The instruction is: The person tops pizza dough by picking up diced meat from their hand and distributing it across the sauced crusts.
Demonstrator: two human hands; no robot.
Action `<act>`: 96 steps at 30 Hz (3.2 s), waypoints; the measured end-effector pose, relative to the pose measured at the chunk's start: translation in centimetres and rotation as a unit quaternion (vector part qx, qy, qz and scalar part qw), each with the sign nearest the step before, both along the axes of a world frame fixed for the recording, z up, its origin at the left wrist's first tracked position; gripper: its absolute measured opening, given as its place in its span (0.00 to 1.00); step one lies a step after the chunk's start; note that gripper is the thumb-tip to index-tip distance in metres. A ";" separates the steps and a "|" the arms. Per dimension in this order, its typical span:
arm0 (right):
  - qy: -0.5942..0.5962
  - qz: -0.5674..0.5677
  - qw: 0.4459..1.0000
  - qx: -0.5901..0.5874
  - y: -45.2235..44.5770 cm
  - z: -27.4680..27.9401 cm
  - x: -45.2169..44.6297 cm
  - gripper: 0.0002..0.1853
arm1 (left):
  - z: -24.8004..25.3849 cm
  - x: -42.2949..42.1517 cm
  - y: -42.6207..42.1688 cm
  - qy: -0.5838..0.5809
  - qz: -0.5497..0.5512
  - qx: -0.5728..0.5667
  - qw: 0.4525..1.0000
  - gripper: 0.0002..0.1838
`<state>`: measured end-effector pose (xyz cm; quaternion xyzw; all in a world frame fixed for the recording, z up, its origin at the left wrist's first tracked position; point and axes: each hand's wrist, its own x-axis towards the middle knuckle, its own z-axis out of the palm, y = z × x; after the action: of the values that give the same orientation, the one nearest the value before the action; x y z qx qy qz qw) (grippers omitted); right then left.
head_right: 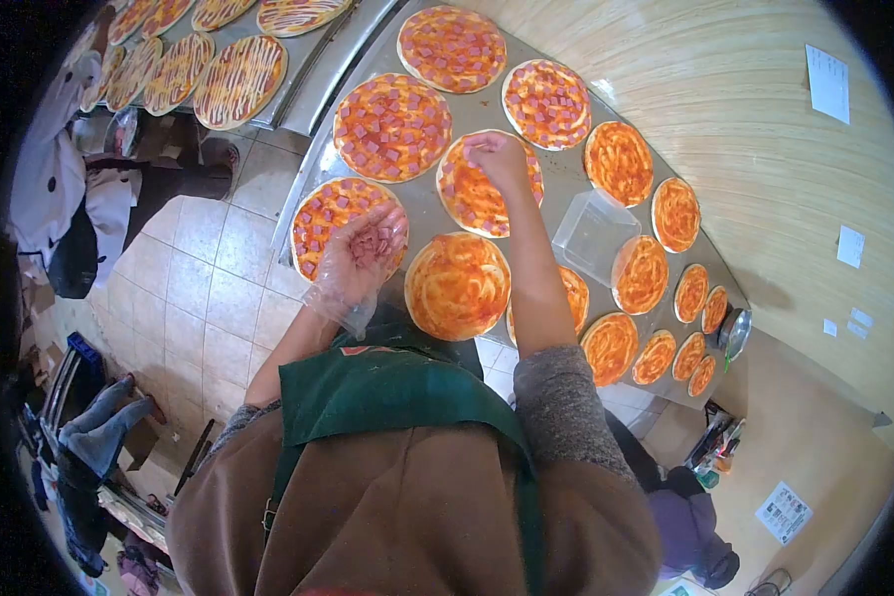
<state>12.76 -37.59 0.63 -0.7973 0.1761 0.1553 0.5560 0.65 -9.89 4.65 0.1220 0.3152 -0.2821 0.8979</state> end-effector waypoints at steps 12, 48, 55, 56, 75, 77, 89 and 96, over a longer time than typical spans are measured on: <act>-0.020 -0.024 0.974 -0.222 2.4 -1.8 -0.2 0.08 | -0.6 -0.2 -0.1 -0.008 -0.005 -0.004 1.000 0.19; -0.222 0.256 0.908 -0.246 9.5 8.5 -8.9 0.08 | 1.1 1.6 -1.8 -0.074 -0.025 0.007 0.997 0.21; -0.097 -0.031 0.994 0.027 1.9 2.9 -3.8 0.08 | 0.7 1.6 -1.8 -0.041 -0.030 -0.001 0.999 0.22; -0.080 -0.045 0.996 0.007 0.7 2.1 -2.8 0.08 | 1.0 1.5 -1.7 -0.040 -0.032 0.007 0.999 0.22; -0.119 0.084 0.928 -0.344 0.2 -1.7 2.5 0.04 | 0.2 0.9 -0.9 -0.014 -0.017 0.008 1.000 0.23; -0.128 0.072 0.942 -0.300 -0.7 -1.7 2.6 0.04 | 0.2 0.9 -0.7 -0.021 -0.016 0.009 1.000 0.23; -0.109 0.048 0.933 -0.340 -2.1 -1.7 3.2 0.03 | 0.3 1.1 -0.7 -0.007 -0.009 0.016 1.000 0.23; -0.133 -0.007 0.959 -0.249 -4.6 -2.0 3.2 0.03 | -0.6 0.9 -0.4 -0.010 -0.003 0.005 1.000 0.24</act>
<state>15.93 -42.17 -1.34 -0.9228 0.1388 -0.0051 0.3593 1.57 -10.33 4.03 0.1300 0.3075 -0.2820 0.8994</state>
